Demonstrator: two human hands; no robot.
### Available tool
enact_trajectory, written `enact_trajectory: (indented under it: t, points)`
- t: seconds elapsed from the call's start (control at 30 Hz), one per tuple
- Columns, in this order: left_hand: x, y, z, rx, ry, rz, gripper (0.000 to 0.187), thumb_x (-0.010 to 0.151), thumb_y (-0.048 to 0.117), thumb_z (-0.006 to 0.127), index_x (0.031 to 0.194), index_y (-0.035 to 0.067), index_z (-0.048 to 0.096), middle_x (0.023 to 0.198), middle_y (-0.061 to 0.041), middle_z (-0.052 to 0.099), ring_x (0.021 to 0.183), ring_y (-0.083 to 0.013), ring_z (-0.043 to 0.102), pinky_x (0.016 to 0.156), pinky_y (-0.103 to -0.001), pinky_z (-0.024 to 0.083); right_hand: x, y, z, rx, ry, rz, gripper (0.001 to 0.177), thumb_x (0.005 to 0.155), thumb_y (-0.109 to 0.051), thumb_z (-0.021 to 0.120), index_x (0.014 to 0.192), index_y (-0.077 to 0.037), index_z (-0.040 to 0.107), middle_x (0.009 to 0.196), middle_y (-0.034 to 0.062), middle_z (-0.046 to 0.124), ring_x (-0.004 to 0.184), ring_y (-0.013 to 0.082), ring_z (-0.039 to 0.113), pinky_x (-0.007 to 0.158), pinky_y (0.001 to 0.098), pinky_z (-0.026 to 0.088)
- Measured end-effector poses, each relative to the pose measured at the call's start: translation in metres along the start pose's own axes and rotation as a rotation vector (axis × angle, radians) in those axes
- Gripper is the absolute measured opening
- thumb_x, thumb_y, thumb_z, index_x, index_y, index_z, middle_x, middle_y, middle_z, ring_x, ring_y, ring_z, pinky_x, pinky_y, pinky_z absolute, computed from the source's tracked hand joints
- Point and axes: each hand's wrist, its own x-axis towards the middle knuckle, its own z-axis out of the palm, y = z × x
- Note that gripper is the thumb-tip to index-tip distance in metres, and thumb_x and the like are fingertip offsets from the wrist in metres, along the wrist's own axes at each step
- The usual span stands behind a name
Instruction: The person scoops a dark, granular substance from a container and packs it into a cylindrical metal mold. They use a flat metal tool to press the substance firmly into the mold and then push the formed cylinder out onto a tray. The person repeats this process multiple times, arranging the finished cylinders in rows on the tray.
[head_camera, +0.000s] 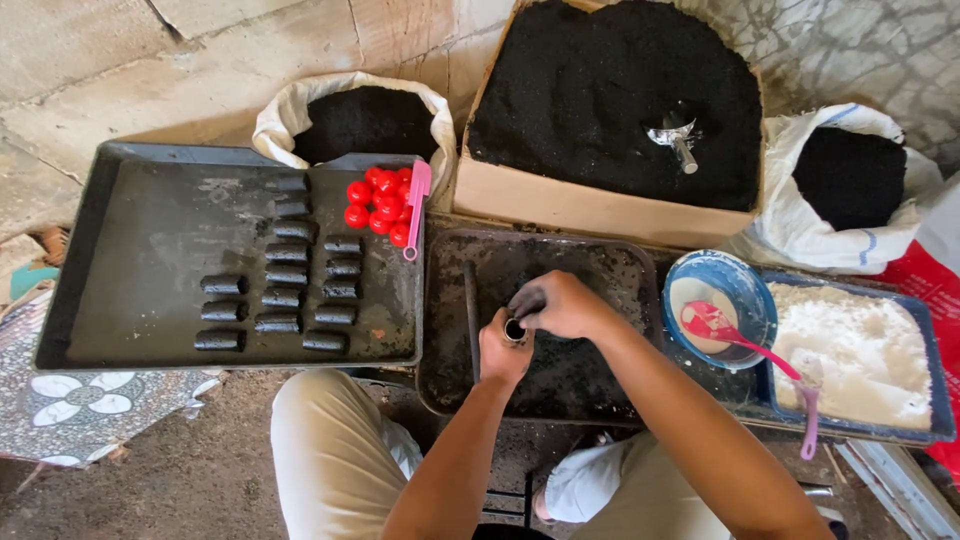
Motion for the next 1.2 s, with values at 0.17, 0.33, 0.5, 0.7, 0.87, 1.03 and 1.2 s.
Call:
enact_trajectory:
  t: [0.17, 0.33, 0.5, 0.7, 0.87, 1.03, 1.2]
  points:
    - [-0.007, 0.044, -0.027, -0.054, -0.059, -0.006, 0.016, 0.091, 0.011, 0.066, 0.097, -0.003, 0.062, 0.076, -0.028, 0.068, 0.079, -0.0479, 0.070, 0.064, -0.054, 0.058, -0.007, -0.023, 0.009, -0.147, -0.091, 0.010, 0.044, 0.088, -0.010, 0.074, 0.129, 0.004, 0.070, 0.123, 0.0258, 0.072, 0.117, 0.0435, 0.068, 0.097, 0.0520, 0.058]
    - [-0.010, 0.038, -0.025, -0.057, -0.088, -0.019, 0.018, 0.090, 0.009, 0.062, 0.102, -0.005, 0.063, 0.081, -0.027, 0.070, 0.082, -0.0457, 0.071, 0.064, -0.053, 0.058, -0.005, -0.015, 0.017, -0.208, -0.031, -0.034, 0.039, 0.089, -0.003, 0.070, 0.127, 0.008, 0.069, 0.119, 0.0296, 0.072, 0.114, 0.0462, 0.068, 0.094, 0.0538, 0.059]
    - [-0.003, 0.011, -0.012, -0.089, -0.076, -0.002, 0.016, 0.087, 0.010, 0.064, 0.099, -0.001, 0.065, 0.078, -0.023, 0.070, 0.081, -0.0469, 0.071, 0.064, -0.054, 0.056, 0.001, 0.011, 0.024, -0.240, 0.018, -0.126, 0.031, 0.090, -0.002, 0.068, 0.120, 0.007, 0.073, 0.119, 0.0286, 0.072, 0.111, 0.0476, 0.068, 0.088, 0.0541, 0.060]
    - [0.004, -0.014, 0.000, -0.056, -0.042, -0.024, 0.017, 0.082, 0.020, 0.071, 0.094, 0.009, 0.066, 0.083, -0.018, 0.072, 0.089, -0.0410, 0.072, 0.072, -0.053, 0.056, -0.031, 0.002, 0.032, -0.811, 0.002, -0.377, 0.040, 0.079, 0.003, 0.064, 0.113, -0.009, 0.080, 0.143, 0.0207, 0.059, 0.130, 0.0487, 0.053, 0.092, 0.0539, 0.058]
    - [-0.002, 0.004, -0.012, -0.095, -0.090, -0.015, 0.018, 0.077, 0.015, 0.066, 0.092, 0.005, 0.063, 0.085, -0.021, 0.072, 0.091, -0.0442, 0.071, 0.077, -0.053, 0.055, -0.003, 0.047, 0.053, -0.879, -0.086, -0.346, 0.037, 0.072, -0.001, 0.068, 0.108, -0.003, 0.078, 0.159, 0.0214, 0.041, 0.142, 0.0595, 0.033, 0.104, 0.0646, 0.047]
    - [0.004, -0.012, -0.004, -0.054, -0.084, 0.005, 0.017, 0.077, 0.016, 0.066, 0.088, 0.005, 0.060, 0.080, -0.021, 0.069, 0.087, -0.0433, 0.071, 0.075, -0.053, 0.054, -0.003, 0.012, 0.038, -0.833, -0.107, -0.317, 0.033, 0.070, -0.002, 0.070, 0.101, -0.004, 0.081, 0.160, 0.0196, 0.042, 0.143, 0.0601, 0.032, 0.105, 0.0637, 0.046]
    - [0.003, 0.005, -0.009, -0.050, -0.096, 0.014, 0.017, 0.075, 0.012, 0.070, 0.087, 0.005, 0.061, 0.075, -0.021, 0.068, 0.083, -0.0441, 0.071, 0.070, -0.052, 0.055, 0.004, 0.025, 0.037, -0.816, -0.156, -0.277, 0.036, 0.073, 0.002, 0.068, 0.106, -0.001, 0.082, 0.161, 0.0203, 0.041, 0.144, 0.0609, 0.031, 0.106, 0.0651, 0.045]
